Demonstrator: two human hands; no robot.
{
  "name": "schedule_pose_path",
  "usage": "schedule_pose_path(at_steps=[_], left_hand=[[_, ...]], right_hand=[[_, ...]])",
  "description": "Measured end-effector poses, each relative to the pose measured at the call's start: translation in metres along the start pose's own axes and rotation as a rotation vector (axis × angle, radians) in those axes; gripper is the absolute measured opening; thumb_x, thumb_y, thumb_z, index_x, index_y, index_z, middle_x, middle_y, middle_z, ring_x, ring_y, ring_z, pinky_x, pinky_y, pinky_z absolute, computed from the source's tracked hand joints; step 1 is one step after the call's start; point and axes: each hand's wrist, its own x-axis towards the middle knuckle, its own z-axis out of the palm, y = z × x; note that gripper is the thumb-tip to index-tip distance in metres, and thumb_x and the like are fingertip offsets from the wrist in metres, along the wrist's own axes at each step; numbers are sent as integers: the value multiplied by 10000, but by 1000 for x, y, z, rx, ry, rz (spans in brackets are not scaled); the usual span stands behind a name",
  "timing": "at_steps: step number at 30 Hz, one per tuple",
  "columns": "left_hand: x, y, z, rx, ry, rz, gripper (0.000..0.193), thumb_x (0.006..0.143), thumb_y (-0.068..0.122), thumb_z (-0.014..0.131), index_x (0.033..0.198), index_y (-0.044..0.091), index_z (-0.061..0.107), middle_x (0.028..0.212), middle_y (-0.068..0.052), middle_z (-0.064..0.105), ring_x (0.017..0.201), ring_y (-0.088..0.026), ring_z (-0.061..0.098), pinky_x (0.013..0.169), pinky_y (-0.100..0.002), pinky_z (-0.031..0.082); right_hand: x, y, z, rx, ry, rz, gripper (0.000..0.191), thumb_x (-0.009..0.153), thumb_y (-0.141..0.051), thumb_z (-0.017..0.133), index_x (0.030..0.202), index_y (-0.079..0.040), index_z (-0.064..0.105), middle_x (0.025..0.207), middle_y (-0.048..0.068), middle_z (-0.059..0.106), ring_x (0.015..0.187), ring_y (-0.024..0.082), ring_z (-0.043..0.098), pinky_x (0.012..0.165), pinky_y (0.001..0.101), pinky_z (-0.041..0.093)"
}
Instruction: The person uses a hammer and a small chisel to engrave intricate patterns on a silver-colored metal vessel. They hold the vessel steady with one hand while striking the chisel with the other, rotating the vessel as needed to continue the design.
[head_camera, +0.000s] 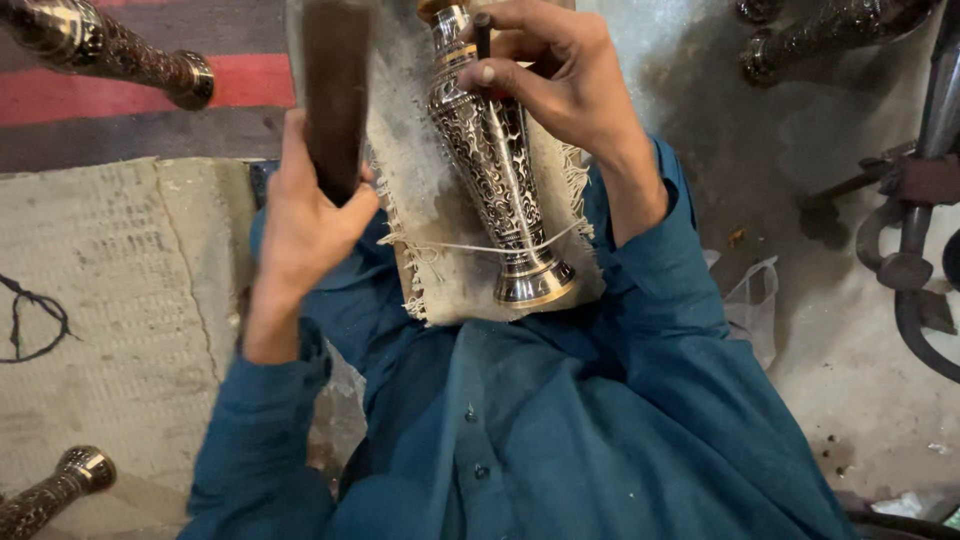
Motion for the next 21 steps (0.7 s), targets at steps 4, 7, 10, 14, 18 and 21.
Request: schedule_pose_path(at_steps=[4, 7, 10, 14, 18, 21], left_hand=[[14, 17, -27, 200, -81, -2, 628, 931, 68, 722, 1464, 137, 398, 959, -148, 711, 883, -289, 753, 759, -400, 578], [26, 34, -40, 369, -73, 94, 702, 916, 47, 735, 1511, 147, 375, 965, -223, 681, 886, -413, 705, 747, -459, 527], [37, 50, -47, 482, -49, 308, 726, 890, 0, 732, 1504, 135, 368, 1044, -257, 683, 973, -478, 679, 794, -493, 519], [47, 63, -50, 501, -31, 305, 747, 887, -23, 728, 1532, 153, 395, 1063, -262, 667, 905, -468, 665, 814, -515, 520], [54, 70, -49, 243, -36, 101, 687, 918, 41, 673, 1505, 135, 329, 1038, -216, 669, 980, -421, 691, 807, -507, 537], [57, 75, -54, 533, -53, 391, 688, 891, 2, 743, 1474, 100, 394, 1189, -254, 630, 1055, -459, 633, 918, -526, 526]], right_hand=[[1, 7, -2, 3, -18, -16, 310, 1135, 78, 710, 1410, 12, 580, 1143, 172, 759, 1087, 207, 765, 971, 311, 669], [2, 8, -2, -21, -15, -46, 330, 1138, 67, 708, 1430, 4, 570, 1141, 171, 772, 1080, 212, 778, 939, 300, 675], [4, 7, 1, -97, 15, -39, 356, 1106, 55, 725, 1428, 2, 583, 1080, 165, 784, 991, 198, 778, 819, 265, 648], [5, 6, 5, -95, 35, -71, 338, 1118, 47, 729, 1414, 11, 570, 1092, 164, 787, 999, 196, 790, 853, 265, 655], [4, 5, 6, -138, 29, -108, 366, 1122, 50, 733, 1442, 19, 558, 1085, 175, 783, 1023, 206, 786, 888, 271, 663], [6, 6, 6, -122, 21, -110, 372, 1117, 37, 744, 1443, 12, 568, 1123, 177, 786, 997, 205, 793, 868, 273, 667]])
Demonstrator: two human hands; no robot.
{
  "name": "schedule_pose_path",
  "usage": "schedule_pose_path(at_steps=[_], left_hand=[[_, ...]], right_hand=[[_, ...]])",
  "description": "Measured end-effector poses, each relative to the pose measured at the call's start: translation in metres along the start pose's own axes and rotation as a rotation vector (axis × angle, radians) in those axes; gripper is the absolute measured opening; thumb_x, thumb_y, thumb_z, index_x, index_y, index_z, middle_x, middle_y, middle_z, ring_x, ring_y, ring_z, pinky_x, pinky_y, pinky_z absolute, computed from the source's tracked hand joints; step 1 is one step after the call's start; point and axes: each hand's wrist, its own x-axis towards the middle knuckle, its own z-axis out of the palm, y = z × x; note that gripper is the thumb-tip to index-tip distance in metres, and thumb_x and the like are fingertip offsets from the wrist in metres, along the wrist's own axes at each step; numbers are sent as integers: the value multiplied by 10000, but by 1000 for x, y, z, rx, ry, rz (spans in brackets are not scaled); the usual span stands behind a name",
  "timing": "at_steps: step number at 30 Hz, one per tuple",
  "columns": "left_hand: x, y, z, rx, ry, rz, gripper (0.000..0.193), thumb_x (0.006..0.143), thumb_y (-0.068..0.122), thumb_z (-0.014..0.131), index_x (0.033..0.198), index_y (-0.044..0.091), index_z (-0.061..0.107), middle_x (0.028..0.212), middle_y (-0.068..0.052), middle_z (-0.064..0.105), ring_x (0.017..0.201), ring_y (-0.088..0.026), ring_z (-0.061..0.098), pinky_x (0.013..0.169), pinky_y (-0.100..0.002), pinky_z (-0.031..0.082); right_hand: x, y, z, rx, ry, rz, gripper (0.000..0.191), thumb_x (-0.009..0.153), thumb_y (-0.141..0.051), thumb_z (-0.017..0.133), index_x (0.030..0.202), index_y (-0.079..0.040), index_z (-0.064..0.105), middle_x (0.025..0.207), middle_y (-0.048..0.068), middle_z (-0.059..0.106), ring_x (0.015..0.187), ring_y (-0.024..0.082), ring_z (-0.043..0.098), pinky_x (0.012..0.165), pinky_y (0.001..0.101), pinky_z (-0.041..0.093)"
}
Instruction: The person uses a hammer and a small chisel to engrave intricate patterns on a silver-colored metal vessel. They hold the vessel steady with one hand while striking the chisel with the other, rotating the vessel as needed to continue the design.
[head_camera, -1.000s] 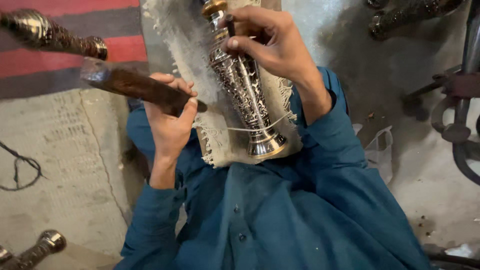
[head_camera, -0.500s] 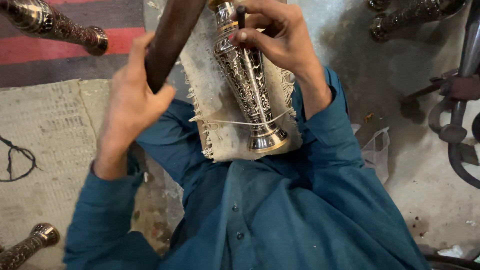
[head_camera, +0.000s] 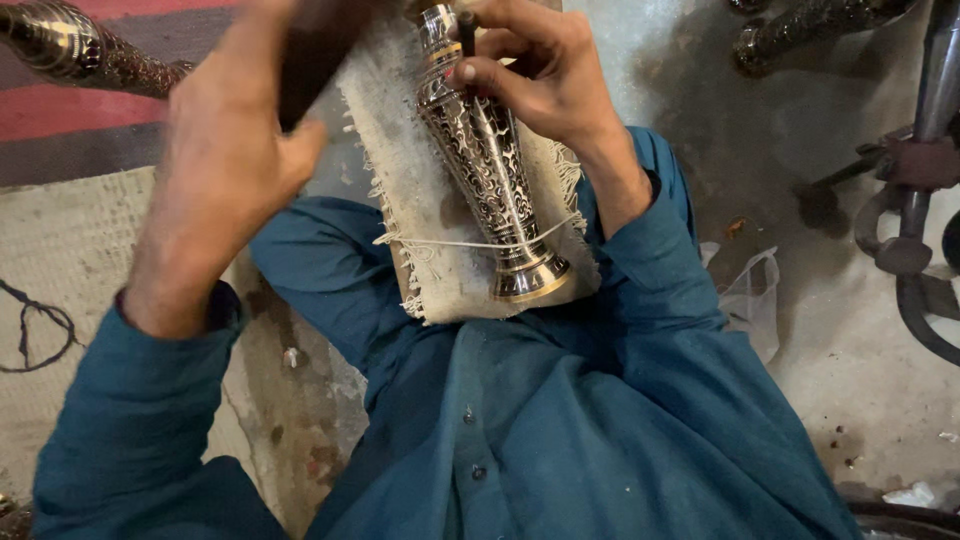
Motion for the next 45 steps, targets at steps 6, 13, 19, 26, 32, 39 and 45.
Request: schedule_pose_path(at_steps=[6, 13, 19, 26, 32, 39, 45], left_hand=[[4, 3, -7, 346, -128, 15, 798, 773, -34, 767, 1505, 118, 489, 974, -248, 596, 907, -472, 621, 789, -581, 487], [2, -1, -6, 321, -25, 88, 734, 835, -41, 759, 1490, 121, 469, 1064, -202, 574, 971, -404, 601, 872, -533, 480], [0, -8, -3, 367, -16, 83, 731, 810, -9, 765, 1476, 116, 491, 1065, -202, 569, 985, -407, 587, 883, -541, 470], [4, -15, 1, 222, 12, 78, 707, 800, -29, 698, 1453, 113, 465, 1116, -191, 564, 1026, -408, 584, 882, -520, 472], [4, -18, 5, 304, 25, 70, 725, 778, -11, 712, 1446, 124, 462, 1121, -191, 546, 1033, -407, 580, 901, -527, 469], [7, -18, 7, 281, -9, -1, 712, 844, 1, 779, 1496, 149, 533, 1085, -191, 543, 1060, -413, 575, 894, -525, 479], [9, -19, 10, 356, 65, 72, 640, 787, 14, 778, 1382, 70, 549, 1087, -200, 549, 1043, -409, 566, 907, -510, 461]], right_hand=[[2, 0, -1, -82, 17, 11, 435, 1045, -15, 794, 1403, 29, 553, 973, 140, 777, 870, 169, 763, 746, 251, 610], [1, 3, -3, -9, -34, -29, 365, 1116, 10, 763, 1434, 39, 586, 1093, 166, 779, 979, 193, 784, 859, 260, 654], [-1, 7, -4, -40, -19, -16, 332, 1091, 29, 759, 1384, 46, 602, 1094, 171, 781, 1009, 215, 787, 845, 274, 655], [-1, 10, -5, 2, -27, -42, 341, 1089, 29, 757, 1390, 57, 597, 1167, 194, 764, 1092, 225, 779, 924, 301, 668], [-1, 10, -7, -62, -39, 3, 314, 1073, -8, 762, 1348, 54, 624, 1102, 180, 786, 1031, 222, 797, 911, 319, 681], [-1, 9, -8, -23, -65, 6, 291, 1092, -19, 748, 1354, 41, 636, 1121, 180, 784, 1060, 229, 795, 947, 327, 685], [0, 6, -8, -41, -72, -2, 297, 1083, -19, 742, 1353, 35, 634, 1105, 152, 787, 1044, 198, 793, 930, 307, 678]])
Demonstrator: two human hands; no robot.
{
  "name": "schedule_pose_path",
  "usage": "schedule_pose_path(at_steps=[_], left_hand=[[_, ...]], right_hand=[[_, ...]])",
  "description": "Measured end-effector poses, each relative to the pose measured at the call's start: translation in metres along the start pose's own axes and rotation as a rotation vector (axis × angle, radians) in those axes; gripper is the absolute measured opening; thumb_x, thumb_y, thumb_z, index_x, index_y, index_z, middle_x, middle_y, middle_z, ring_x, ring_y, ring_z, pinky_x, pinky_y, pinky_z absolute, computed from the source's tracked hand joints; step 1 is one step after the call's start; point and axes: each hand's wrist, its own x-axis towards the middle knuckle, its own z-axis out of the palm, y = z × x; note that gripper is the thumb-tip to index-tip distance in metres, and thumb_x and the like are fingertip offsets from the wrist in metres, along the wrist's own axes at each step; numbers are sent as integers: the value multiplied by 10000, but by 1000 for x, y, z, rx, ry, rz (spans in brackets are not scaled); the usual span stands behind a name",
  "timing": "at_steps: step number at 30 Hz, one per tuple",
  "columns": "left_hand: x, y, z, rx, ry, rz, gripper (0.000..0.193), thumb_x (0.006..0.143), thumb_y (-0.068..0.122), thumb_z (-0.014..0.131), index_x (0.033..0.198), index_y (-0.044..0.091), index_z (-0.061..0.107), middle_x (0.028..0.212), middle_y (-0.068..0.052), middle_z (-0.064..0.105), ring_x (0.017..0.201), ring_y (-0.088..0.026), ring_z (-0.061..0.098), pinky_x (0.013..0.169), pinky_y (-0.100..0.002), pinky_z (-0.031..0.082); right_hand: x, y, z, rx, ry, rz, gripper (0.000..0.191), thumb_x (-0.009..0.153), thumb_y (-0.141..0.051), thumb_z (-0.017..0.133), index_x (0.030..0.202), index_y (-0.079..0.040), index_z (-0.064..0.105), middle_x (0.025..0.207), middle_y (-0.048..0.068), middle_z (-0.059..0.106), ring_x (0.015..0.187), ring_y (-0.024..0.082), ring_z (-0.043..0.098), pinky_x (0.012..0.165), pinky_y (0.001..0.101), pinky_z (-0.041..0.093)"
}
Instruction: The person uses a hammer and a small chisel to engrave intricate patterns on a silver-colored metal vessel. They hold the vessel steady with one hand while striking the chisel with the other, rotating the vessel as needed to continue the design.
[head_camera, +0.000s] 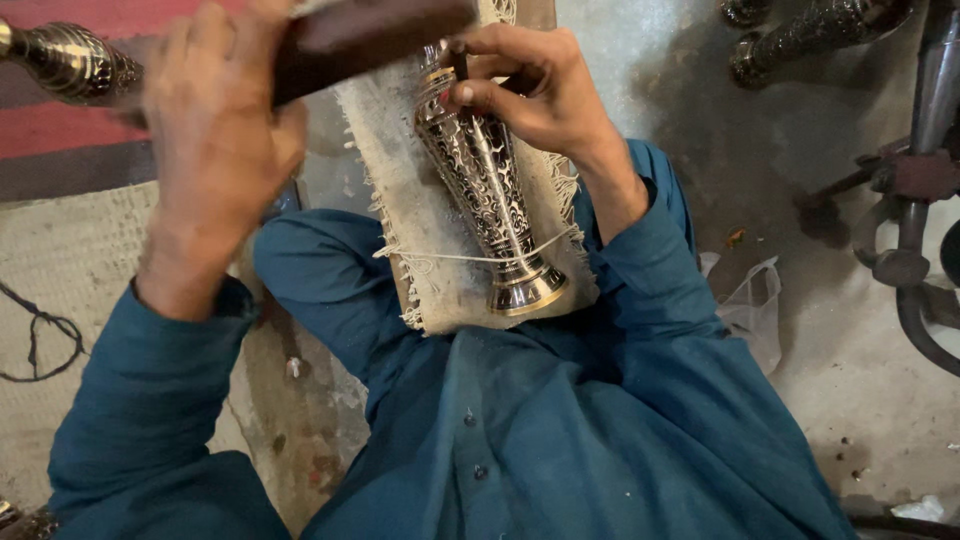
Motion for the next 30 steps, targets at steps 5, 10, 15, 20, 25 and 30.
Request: schedule_pose_path(at_steps=[5, 10, 15, 20, 25, 30], left_hand=[[2, -4, 0, -52, -34, -36, 612, 839, 32, 785, 1403, 79, 552, 1170, -208, 580, 1071, -433, 568, 935, -528, 462], [3, -7, -3, -201, -37, -24, 617, 852, -1, 761, 1419, 70, 528, 1173, -232, 576, 1112, -463, 567, 960, -539, 470], [4, -7, -2, -191, 12, 32, 633, 830, -16, 746, 1409, 76, 510, 1180, -224, 567, 1131, -445, 565, 1026, -519, 470], [8, -8, -1, -243, 89, 81, 602, 894, -16, 748, 1422, 88, 477, 1244, -222, 570, 1178, -428, 569, 1035, -483, 478], [7, -4, -2, -67, -111, -41, 678, 808, -39, 756, 1444, 78, 552, 1050, -260, 596, 1018, -466, 599, 883, -555, 470], [16, -5, -7, -456, -249, -412, 589, 957, 97, 709, 1501, 111, 486, 1017, -224, 624, 959, -437, 637, 890, -522, 495]], right_hand=[[0, -5, 1, 28, 16, 22, 270, 1086, -9, 739, 1338, 29, 650, 1117, 155, 786, 1053, 193, 779, 934, 301, 664], [1, -8, 2, 47, 9, 49, 265, 1088, 0, 722, 1342, 25, 649, 1102, 142, 791, 1035, 178, 780, 910, 288, 661], [2, -8, 4, 73, 19, 55, 274, 1089, -7, 715, 1352, 15, 643, 1085, 136, 789, 1022, 173, 779, 898, 291, 667], [2, -6, 5, 43, 27, 17, 270, 1102, -23, 703, 1362, 12, 639, 1094, 134, 782, 1016, 184, 777, 904, 297, 665], [-1, -6, 17, 82, 150, 29, 265, 1120, -21, 680, 1370, 1, 596, 1117, 114, 775, 1068, 192, 787, 935, 296, 665], [-8, -9, 32, 215, 308, 145, 258, 1101, 1, 675, 1352, -1, 613, 1069, 93, 774, 990, 141, 752, 834, 253, 615]])
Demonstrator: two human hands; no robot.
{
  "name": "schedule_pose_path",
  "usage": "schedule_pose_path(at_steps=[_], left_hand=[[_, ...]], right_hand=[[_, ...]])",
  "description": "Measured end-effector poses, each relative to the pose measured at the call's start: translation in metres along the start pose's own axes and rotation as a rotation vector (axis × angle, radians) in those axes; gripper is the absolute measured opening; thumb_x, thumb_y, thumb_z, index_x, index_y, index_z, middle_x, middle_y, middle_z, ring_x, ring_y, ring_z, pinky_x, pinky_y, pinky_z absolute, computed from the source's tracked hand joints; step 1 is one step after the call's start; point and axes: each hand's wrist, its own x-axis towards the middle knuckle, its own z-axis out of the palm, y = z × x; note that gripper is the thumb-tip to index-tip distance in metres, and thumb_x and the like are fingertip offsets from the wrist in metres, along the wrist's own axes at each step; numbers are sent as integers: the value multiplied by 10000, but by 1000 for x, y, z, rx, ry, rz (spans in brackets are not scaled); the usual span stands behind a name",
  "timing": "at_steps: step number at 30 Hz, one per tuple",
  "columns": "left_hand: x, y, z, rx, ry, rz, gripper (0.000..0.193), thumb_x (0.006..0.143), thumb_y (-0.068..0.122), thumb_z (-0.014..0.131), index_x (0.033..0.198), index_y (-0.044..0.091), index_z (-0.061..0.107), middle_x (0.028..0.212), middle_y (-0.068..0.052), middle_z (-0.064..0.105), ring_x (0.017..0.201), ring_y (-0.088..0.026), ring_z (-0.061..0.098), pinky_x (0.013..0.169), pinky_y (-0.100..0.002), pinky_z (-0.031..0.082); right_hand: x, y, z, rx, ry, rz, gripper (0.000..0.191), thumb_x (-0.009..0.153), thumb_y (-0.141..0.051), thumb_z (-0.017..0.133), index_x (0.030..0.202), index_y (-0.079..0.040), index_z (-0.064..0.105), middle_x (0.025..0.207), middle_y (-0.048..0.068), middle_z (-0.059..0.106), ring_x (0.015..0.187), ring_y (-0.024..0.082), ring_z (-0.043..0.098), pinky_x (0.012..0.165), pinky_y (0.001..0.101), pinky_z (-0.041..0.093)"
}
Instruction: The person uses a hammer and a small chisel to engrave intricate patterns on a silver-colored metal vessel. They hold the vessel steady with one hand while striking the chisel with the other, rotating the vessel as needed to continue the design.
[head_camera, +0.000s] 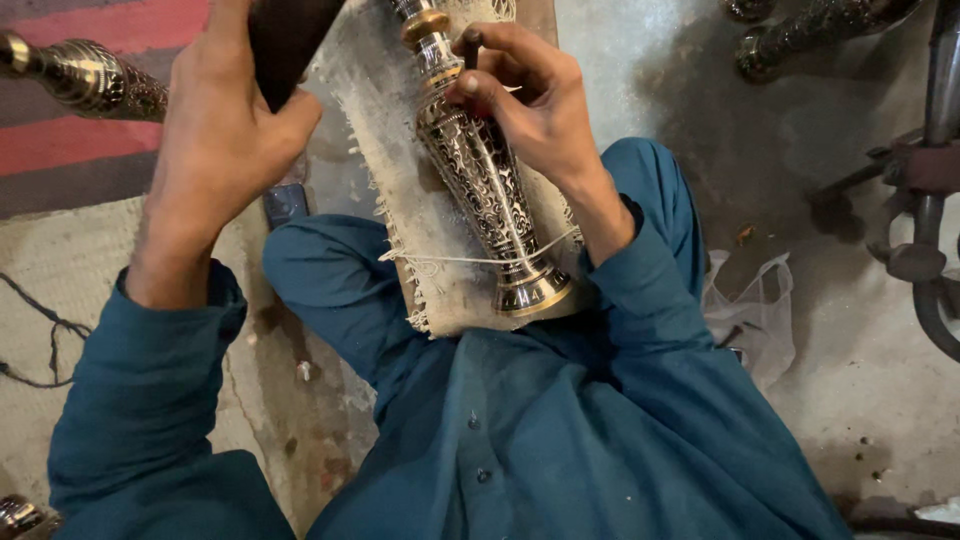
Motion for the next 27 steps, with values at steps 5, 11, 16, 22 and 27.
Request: schedule_pose_path(at_steps=[5, 11, 16, 22, 27], left_hand=[[-4, -3, -14, 442, 198, 535, 583, 802, -24, 791, 1338, 46, 570, 1142, -248, 631, 1056, -473, 616, 873, -549, 499], [-6, -12, -11, 430, 186, 486, 640, 852, -31, 748, 1450, 97, 556, 1111, -212, 596, 1068, -418, 586, 892, -506, 474], [-15, -8, -2, 95, 159, 173, 658, 916, 24, 732, 1479, 211, 447, 1096, -145, 600, 1050, -367, 613, 900, -496, 473], [-23, -25, 6, 350, 247, 356, 723, 784, -36, 730, 1440, 122, 469, 1034, -222, 657, 942, -424, 677, 772, -511, 530], [-63, -64, 32, -155, 105, -96, 622, 911, 79, 671, 1484, 36, 432, 1070, -223, 683, 975, -306, 713, 858, -427, 554]], right_hand=[[2, -4, -1, -244, -39, -129, 276, 1101, 9, 705, 1364, 6, 621, 990, 59, 698, 976, 129, 743, 900, 268, 639], [15, -13, -6, -208, -170, -84, 264, 1112, 28, 715, 1360, 8, 624, 1012, 54, 696, 1044, 147, 766, 949, 301, 664], [23, -22, -8, -312, -273, -130, 323, 1060, 11, 766, 1361, -1, 648, 969, 65, 688, 948, 153, 737, 840, 292, 620], [26, -20, -21, 94, 18, -16, 283, 1122, -127, 671, 1388, -72, 593, 1095, 79, 771, 1001, 198, 816, 891, 346, 669], [-29, -7, -67, 213, 403, 135, 237, 1108, -142, 635, 1312, -33, 581, 997, 21, 591, 916, 170, 673, 891, 360, 642]])
